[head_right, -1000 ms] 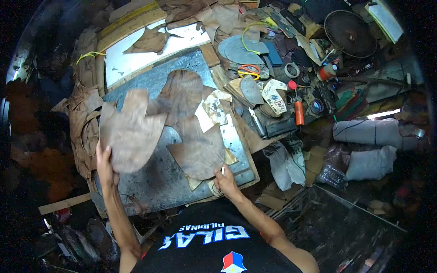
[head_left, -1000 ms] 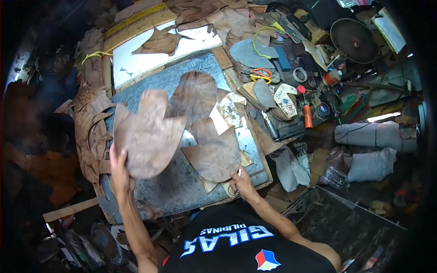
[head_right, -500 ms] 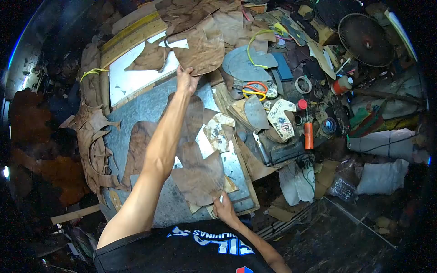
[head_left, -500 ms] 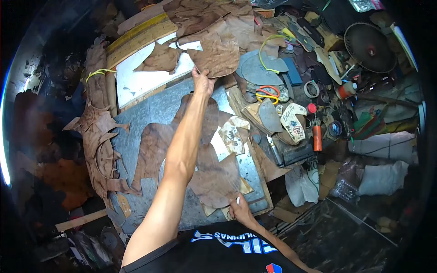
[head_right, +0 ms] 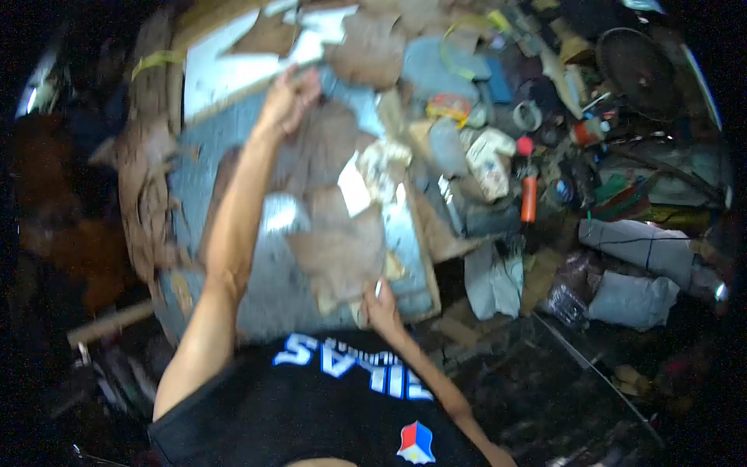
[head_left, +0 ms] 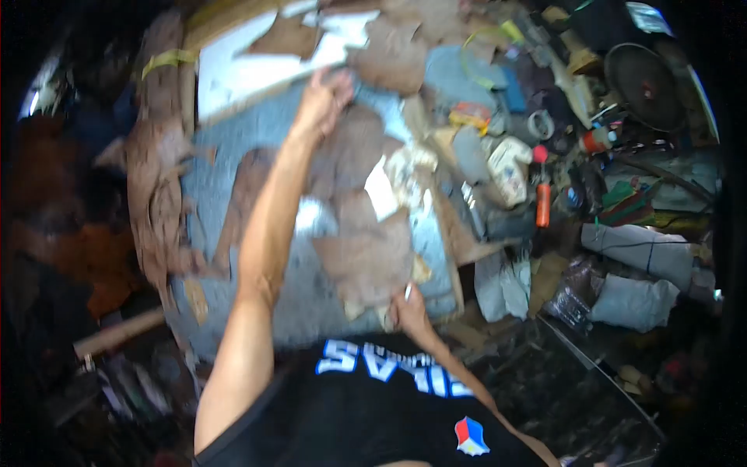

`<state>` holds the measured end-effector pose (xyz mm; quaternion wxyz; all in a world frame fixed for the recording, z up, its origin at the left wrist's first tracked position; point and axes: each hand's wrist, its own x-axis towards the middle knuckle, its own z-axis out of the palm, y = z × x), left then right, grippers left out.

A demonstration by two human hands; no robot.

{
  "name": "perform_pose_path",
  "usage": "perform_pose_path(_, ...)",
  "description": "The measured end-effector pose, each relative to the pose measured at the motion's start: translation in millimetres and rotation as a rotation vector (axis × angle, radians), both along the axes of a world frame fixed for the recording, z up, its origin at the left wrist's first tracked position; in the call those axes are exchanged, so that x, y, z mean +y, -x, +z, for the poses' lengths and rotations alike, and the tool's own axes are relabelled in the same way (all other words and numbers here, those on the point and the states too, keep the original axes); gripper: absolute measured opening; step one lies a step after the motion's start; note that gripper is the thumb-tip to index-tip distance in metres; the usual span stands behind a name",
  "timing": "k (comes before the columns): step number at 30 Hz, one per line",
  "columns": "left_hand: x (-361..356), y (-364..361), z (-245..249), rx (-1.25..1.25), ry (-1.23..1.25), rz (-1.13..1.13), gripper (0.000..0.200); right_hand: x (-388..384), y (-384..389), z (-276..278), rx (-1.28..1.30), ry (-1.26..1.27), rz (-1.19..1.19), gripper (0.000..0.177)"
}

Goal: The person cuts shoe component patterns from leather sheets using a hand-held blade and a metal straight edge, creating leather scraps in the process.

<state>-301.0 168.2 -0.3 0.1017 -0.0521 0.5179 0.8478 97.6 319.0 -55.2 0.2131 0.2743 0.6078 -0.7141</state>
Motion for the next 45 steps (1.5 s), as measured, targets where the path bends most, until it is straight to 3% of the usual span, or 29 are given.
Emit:
perform_pose_path(1,-25,-31,18,0.101,0.050,-0.082,0.057,-1,-10,-18,0.067,-0.158,0.020,0.020)
perform_pose_path(2,-45,-66,42,0.100,0.067,-0.136,0.055,2,-13,-20,-0.006,-0.103,0.033,0.018)
perform_pose_path(4,-99,-123,39,0.023,0.157,-0.266,0.050,-4,1,-2,0.051,0.005,-0.054,0.014)
perform_pose_path(6,-143,-191,22,-0.088,0.369,-0.244,0.041,-9,4,8,0.045,0.039,-0.055,0.014)
perform_pose_path(8,-184,-253,-2,-0.243,0.416,-0.177,0.036,-9,3,9,0.052,0.055,-0.091,0.013)
perform_pose_path(13,-232,-344,-43,-0.242,0.709,0.017,0.036,-10,5,12,0.064,0.090,-0.107,0.017)
perform_pose_path(15,-224,-357,-45,-0.207,0.688,0.016,0.036,-7,4,5,0.056,0.091,-0.116,0.023)
perform_pose_path(17,-205,-366,-33,-0.163,0.655,0.005,0.036,-11,6,13,0.047,0.117,-0.146,0.017)
perform_pose_path(20,-191,-368,-33,0.096,0.900,-0.016,0.033,-24,6,31,0.063,0.146,-0.201,0.014)
perform_pose_path(24,-210,-356,-15,0.249,0.985,0.011,0.033,-16,0,57,0.289,-0.022,-0.162,0.018)
perform_pose_path(26,-235,-342,-20,0.477,1.175,0.129,0.033,-5,0,75,0.359,-0.129,-0.138,0.025)
perform_pose_path(28,-262,-340,-33,0.425,1.397,0.142,0.035,3,6,85,0.409,-0.164,-0.249,0.025)
perform_pose_path(30,-282,-345,-34,0.378,1.422,0.157,0.037,12,18,98,0.471,-0.129,-0.217,0.025)
perform_pose_path(32,-290,-358,-20,0.279,1.415,0.173,0.038,29,37,101,0.493,-0.158,-0.190,0.031)
perform_pose_path(36,-314,-390,-28,0.242,1.310,0.201,0.040,48,89,105,0.526,-0.104,-0.250,0.018)
perform_pose_path(38,-319,-406,-34,0.096,1.322,0.250,0.041,69,130,96,0.584,-0.033,-0.255,0.013)
perform_pose_path(45,-303,-449,-10,-0.150,1.329,0.377,0.040,126,286,94,0.641,0.084,-0.348,0.019)
